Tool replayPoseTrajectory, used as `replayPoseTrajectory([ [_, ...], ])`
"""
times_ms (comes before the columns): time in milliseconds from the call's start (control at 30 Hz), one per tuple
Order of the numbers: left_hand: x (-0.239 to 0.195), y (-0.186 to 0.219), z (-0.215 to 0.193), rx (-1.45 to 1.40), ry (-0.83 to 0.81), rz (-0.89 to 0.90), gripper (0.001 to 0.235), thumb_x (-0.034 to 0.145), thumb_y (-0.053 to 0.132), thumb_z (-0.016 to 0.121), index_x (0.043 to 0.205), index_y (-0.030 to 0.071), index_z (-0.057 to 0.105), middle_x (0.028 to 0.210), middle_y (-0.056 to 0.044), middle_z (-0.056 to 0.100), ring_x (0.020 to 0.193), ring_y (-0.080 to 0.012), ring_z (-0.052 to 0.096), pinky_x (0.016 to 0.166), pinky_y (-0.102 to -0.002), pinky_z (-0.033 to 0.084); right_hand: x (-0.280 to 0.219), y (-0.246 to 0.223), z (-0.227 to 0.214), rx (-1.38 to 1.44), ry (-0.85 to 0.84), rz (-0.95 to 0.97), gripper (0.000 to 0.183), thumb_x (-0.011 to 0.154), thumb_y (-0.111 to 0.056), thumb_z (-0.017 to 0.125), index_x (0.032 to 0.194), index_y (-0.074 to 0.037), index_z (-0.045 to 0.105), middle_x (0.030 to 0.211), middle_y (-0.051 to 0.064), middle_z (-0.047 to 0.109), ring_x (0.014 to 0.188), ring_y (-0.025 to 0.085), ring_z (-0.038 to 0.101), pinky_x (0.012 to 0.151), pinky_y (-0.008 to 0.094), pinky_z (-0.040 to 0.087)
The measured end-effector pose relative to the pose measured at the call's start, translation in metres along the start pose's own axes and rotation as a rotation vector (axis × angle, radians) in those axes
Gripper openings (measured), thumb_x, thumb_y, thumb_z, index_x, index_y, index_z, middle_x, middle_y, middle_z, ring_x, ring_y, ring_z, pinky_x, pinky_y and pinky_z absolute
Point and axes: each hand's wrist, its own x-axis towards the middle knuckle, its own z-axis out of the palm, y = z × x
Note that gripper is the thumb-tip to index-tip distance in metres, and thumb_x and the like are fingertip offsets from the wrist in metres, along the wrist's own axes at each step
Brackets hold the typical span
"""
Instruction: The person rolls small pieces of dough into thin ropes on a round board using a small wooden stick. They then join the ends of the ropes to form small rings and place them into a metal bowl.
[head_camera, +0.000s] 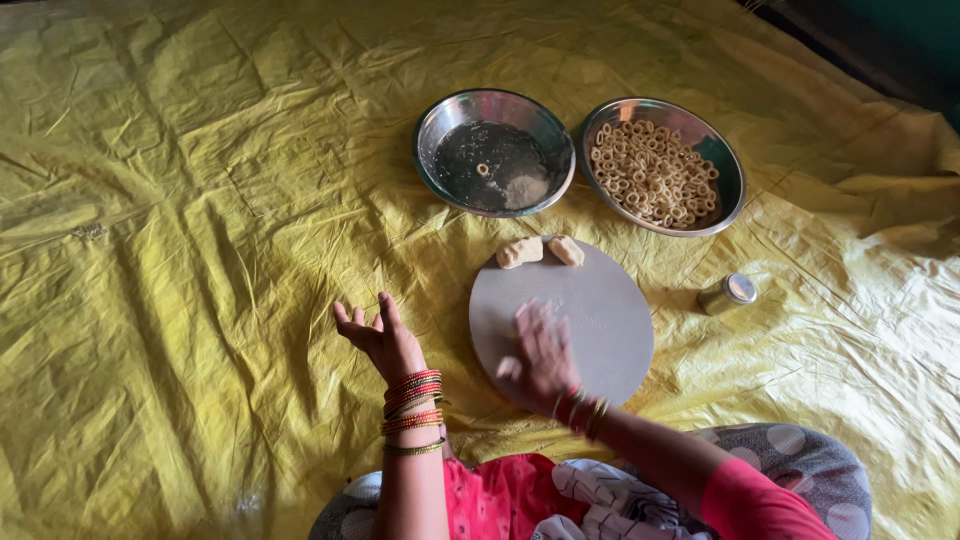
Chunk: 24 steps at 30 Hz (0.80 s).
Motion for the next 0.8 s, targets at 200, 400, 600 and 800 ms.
replayPoseTrajectory([
  [200,-0.001,0.0,0.001,0.002,-0.019,-0.032,0.088,0.095,0.043,0.064,0.161,0.019,0.012,0.162,-0.028,0.023,0.139,-0.043,0.047,0.106,-0.054,0.047,0.0,-0.004,0.012,-0.156,-0.32,0.1,0.096,0.1,-0.056,0.046,0.163,-0.008,-0.007,0.169,0.021,-0.009,0.157,0.039,-0.002,0.123,0.059,0.006],
  [400,0.001,-0.001,0.0,0.056,-0.037,-0.043,0.088,0.096,0.046,0.062,0.162,0.02,0.01,0.163,-0.028,0.02,0.141,-0.0434,0.044,0.109,-0.055,0.045,0.064,0.109,0.01,-0.03,-0.311,0.51,0.096,0.099,-0.07,0.033,0.163,-0.011,-0.008,0.171,0.017,-0.012,0.158,0.034,-0.01,0.125,0.058,-0.002],
  [600,0.004,-0.007,0.002,0.05,-0.041,-0.009,0.088,0.097,0.048,0.062,0.163,0.019,0.011,0.163,-0.03,0.019,0.142,-0.0452,0.043,0.111,-0.055,0.044,0.056,0.159,0.018,0.136,-0.126,0.526,0.093,0.099,-0.069,0.027,0.165,-0.009,-0.003,0.172,0.015,-0.006,0.158,0.032,-0.007,0.125,0.059,0.001],
  [800,0.009,-0.017,0.003,0.062,-0.034,0.01,0.085,0.097,0.044,0.062,0.161,0.017,0.012,0.161,-0.03,0.021,0.138,-0.0423,0.049,0.112,-0.053,0.042,-0.016,0.067,0.03,-0.185,-0.299,0.217,0.103,0.097,-0.073,0.03,0.161,0.002,-0.002,0.169,0.027,0.0,0.155,0.04,-0.001,0.122,0.058,0.006],
])
